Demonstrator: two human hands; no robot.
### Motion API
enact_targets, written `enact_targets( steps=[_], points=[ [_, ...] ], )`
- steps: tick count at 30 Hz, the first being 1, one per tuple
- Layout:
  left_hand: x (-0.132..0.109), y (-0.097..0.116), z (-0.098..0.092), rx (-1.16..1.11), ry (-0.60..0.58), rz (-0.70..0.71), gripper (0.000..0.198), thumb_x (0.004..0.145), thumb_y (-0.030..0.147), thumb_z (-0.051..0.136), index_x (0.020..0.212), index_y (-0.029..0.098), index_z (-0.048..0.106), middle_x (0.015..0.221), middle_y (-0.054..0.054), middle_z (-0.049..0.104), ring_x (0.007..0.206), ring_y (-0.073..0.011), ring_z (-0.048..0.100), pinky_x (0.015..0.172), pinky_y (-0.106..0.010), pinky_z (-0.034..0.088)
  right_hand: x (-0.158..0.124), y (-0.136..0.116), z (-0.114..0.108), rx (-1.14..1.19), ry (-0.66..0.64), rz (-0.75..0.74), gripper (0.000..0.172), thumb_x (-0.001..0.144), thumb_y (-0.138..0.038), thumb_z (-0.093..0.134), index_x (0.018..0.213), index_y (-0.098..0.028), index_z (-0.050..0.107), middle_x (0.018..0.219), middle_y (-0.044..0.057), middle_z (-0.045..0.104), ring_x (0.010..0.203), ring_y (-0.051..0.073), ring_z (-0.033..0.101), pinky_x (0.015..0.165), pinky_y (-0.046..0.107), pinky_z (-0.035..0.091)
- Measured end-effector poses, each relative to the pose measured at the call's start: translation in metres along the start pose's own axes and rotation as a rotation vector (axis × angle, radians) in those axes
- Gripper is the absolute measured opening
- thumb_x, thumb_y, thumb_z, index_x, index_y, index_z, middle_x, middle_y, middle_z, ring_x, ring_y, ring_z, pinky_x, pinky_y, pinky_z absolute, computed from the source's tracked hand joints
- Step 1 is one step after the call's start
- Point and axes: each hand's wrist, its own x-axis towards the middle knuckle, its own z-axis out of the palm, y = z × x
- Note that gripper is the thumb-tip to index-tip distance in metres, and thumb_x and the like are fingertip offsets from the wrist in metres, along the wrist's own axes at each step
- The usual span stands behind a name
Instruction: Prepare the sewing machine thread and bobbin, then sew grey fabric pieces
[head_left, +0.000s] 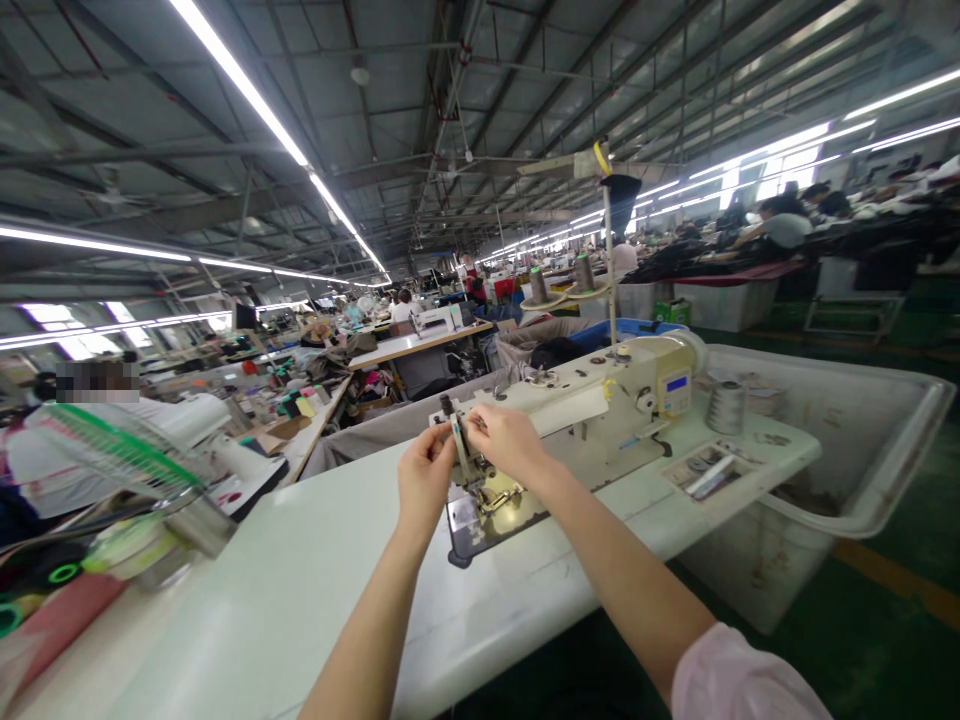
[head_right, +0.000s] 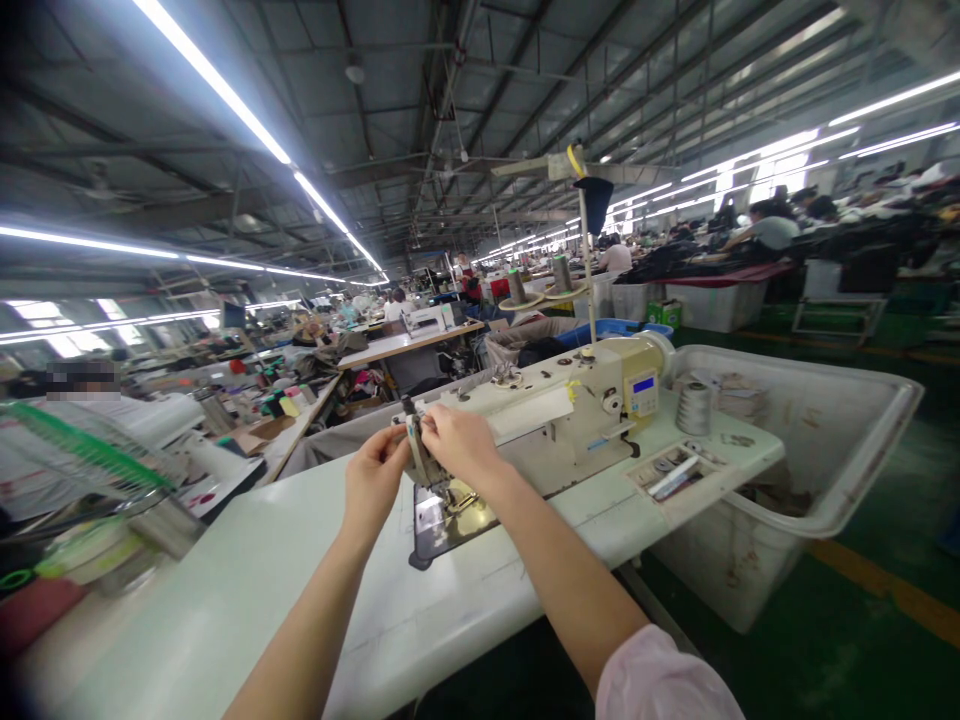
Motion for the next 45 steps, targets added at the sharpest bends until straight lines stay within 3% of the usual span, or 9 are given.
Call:
enact_targets(
  steps=[9, 13, 22, 26, 29, 32, 36, 41, 45],
  points=[
    [0.004, -0.007, 0.004, 0.120, 0.067, 0.157, 0.026, 0.078, 0.038, 0.056, 0.081, 0.018, 0.072, 0.063, 0.001, 0.056, 0.059, -0.0141, 0.046, 0.060, -0.026, 0.037, 0.001, 0.000, 0.005, 0.017, -0.011, -0.008, 0.014, 0.091, -0.025, 0.050, 0.091, -0.021, 0.064, 0.086, 0.002, 0.070, 0.080, 0.016, 0.063, 0.066, 0.025, 0.033],
    [0.002, -0.005, 0.002, 0.084, 0.003, 0.102, 0.024, 0.081, 0.036, 0.054, 0.079, 0.018, 0.069, 0.061, 0.001, 0.056, 0.059, -0.0143, 0.047, 0.060, -0.026, 0.037, 0.000, -0.002, 0.003, 0.086, -0.006, 0.006, 0.016, 0.091, -0.024, 0.049, 0.090, -0.021, 0.065, 0.086, 0.003, 0.070, 0.079, 0.016, 0.062, 0.066, 0.024, 0.035],
    [0.002, 0.001, -0.015, -0.830, -0.059, -0.289, 0.027, 0.070, 0.033, 0.076, 0.077, 0.016, 0.056, 0.060, 0.008, 0.040, 0.048, -0.0039, 0.030, 0.045, -0.017, 0.024, -0.024, -0.003, -0.003, 0.683, -0.057, 0.330, 0.010, 0.077, -0.021, 0.056, 0.083, -0.015, 0.062, 0.058, -0.003, 0.061, 0.054, 0.011, 0.054, 0.055, 0.020, 0.037],
    [0.006, 0.003, -0.019, -1.142, -0.077, -0.320, 0.029, 0.067, 0.024, 0.079, 0.071, 0.016, 0.051, 0.063, 0.007, 0.042, 0.055, -0.0038, 0.041, 0.051, -0.014, 0.035, -0.039, -0.002, 0.007, 0.758, -0.059, 0.451, 0.010, 0.077, -0.023, 0.056, 0.080, -0.015, 0.061, 0.060, -0.001, 0.063, 0.057, 0.012, 0.056, 0.058, 0.022, 0.040],
    [0.008, 0.002, -0.021, -1.266, -0.070, -0.359, 0.026, 0.066, 0.019, 0.078, 0.075, 0.016, 0.054, 0.077, 0.003, 0.056, 0.064, -0.0046, 0.050, 0.059, -0.015, 0.044, -0.047, -0.003, 0.020, 0.800, -0.031, 0.464, 0.012, 0.076, -0.027, 0.057, 0.075, -0.015, 0.062, 0.066, 0.002, 0.066, 0.064, 0.014, 0.059, 0.064, 0.024, 0.043],
    [0.005, 0.001, -0.026, -1.260, -0.089, -0.404, 0.024, 0.069, 0.021, 0.076, 0.078, 0.017, 0.054, 0.086, 0.000, 0.061, 0.066, -0.0061, 0.052, 0.064, -0.017, 0.047, -0.052, -0.006, 0.033, 0.848, 0.001, 0.463, 0.015, 0.073, -0.030, 0.060, 0.074, -0.015, 0.063, 0.072, 0.004, 0.068, 0.072, 0.016, 0.062, 0.070, 0.027, 0.046],
    [-0.011, 0.000, -0.036, -1.120, -0.194, -0.403, 0.032, 0.074, 0.029, 0.077, 0.069, 0.017, 0.048, 0.060, 0.006, 0.041, 0.053, -0.0052, 0.036, 0.051, -0.016, 0.037, -0.055, -0.007, 0.047, 0.893, 0.096, 0.486, 0.019, 0.071, -0.035, 0.062, 0.074, -0.016, 0.065, 0.076, 0.005, 0.068, 0.075, 0.018, 0.062, 0.074, 0.030, 0.047],
    [-0.044, -0.009, -0.047, -0.944, -0.197, -0.508, 0.037, 0.072, 0.039, 0.079, 0.072, 0.017, 0.049, 0.062, 0.007, 0.035, 0.055, -0.0068, 0.031, 0.051, -0.018, 0.033, -0.055, -0.004, 0.054, 0.925, 0.148, 0.479, 0.026, 0.069, -0.036, 0.064, 0.086, -0.016, 0.069, 0.090, 0.008, 0.071, 0.087, 0.021, 0.064, 0.081, 0.033, 0.049],
    [-0.067, -0.018, -0.050, -0.896, -0.226, -0.535, 0.040, 0.072, 0.046, 0.078, 0.070, 0.018, 0.050, 0.063, 0.006, 0.035, 0.057, -0.0084, 0.031, 0.054, -0.021, 0.032, -0.059, -0.010, 0.055, 0.803, 0.181, 0.483, 0.024, 0.072, -0.036, 0.064, 0.085, -0.017, 0.070, 0.085, 0.008, 0.070, 0.075, 0.021, 0.062, 0.074, 0.034, 0.049]
  ],
)
